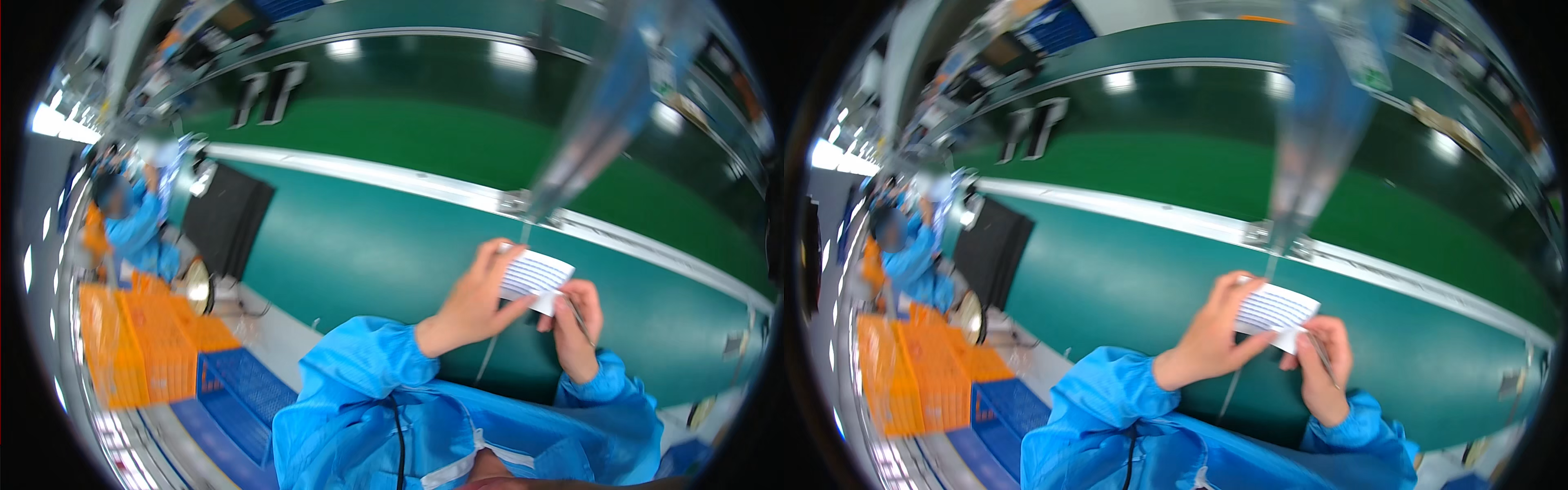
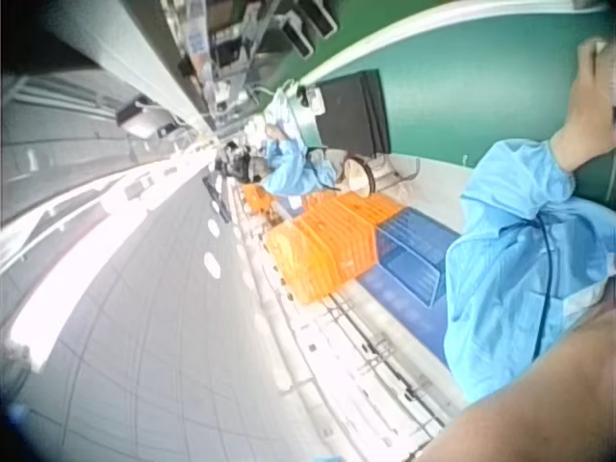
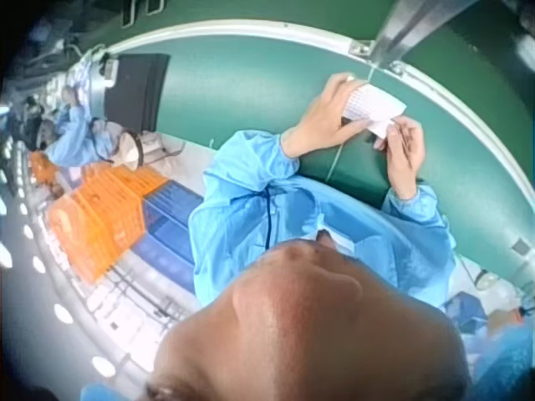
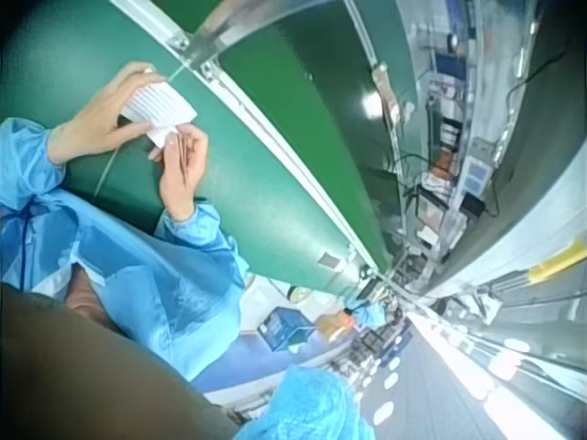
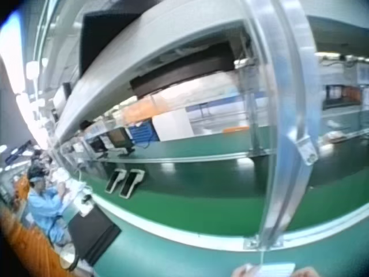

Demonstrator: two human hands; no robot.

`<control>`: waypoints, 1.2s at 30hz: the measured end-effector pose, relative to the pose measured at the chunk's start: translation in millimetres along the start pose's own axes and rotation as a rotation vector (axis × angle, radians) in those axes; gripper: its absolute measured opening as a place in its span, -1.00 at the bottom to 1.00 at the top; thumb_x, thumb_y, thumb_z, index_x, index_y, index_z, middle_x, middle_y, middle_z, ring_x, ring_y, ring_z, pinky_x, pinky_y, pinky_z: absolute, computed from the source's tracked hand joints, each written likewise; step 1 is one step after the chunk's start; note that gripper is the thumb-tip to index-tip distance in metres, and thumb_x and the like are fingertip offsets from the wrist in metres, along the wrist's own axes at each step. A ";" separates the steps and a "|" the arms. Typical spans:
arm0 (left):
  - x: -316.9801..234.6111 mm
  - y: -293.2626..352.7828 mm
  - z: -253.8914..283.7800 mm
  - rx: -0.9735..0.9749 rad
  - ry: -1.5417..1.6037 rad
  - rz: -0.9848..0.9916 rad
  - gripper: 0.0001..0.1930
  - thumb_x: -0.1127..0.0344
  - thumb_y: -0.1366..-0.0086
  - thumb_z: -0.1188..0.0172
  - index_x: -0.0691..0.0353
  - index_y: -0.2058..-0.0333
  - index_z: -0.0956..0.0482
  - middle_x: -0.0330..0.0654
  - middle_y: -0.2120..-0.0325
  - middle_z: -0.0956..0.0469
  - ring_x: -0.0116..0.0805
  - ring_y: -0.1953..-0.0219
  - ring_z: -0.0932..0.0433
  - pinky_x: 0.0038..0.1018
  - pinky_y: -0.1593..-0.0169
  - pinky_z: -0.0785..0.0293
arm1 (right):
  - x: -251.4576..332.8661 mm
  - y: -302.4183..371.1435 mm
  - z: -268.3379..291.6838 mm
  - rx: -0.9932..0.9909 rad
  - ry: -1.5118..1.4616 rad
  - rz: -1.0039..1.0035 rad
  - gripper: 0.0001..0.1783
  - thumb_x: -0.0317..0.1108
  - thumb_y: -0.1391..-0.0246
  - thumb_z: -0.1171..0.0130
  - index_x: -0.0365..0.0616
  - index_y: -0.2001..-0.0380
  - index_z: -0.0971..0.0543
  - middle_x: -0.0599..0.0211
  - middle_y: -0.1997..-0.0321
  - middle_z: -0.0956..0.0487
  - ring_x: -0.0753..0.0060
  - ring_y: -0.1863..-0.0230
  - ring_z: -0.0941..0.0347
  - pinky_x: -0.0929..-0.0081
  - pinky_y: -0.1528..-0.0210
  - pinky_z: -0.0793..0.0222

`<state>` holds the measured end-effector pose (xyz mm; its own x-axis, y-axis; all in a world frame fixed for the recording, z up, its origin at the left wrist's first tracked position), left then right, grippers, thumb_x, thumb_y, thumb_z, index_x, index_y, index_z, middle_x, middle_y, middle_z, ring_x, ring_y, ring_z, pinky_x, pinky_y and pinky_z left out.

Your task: The person places small internal components into a handheld device using tweezers, then labels the device with a serial number sticker.

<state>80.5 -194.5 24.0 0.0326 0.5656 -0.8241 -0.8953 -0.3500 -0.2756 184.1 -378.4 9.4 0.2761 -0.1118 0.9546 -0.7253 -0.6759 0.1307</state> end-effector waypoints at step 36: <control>14.1 -7.8 -12.3 -0.076 -0.044 0.075 -0.28 0.57 -0.20 -0.47 0.29 -0.31 -0.36 0.17 -0.18 -0.34 0.15 -0.21 -0.46 -0.18 -0.26 -0.45 | 2.5 -2.5 7.1 -0.163 0.079 0.112 -0.78 -0.43 -0.53 -0.03 -0.32 -0.11 -0.45 0.30 0.25 -0.54 0.69 0.47 -0.42 0.67 0.45 -0.31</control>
<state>93.4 -193.0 8.4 -0.0545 0.5671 -0.8218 -0.8579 -0.4477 -0.2520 191.1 -382.2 9.5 0.1425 -0.1182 0.9827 -0.8430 -0.5348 0.0579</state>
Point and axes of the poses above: each hand's wrist, its own y-axis away from the middle knuckle, its own z-axis out of the back of the hand, x = y × z, the point moved 2 cm from there along -y, towards the middle knuckle
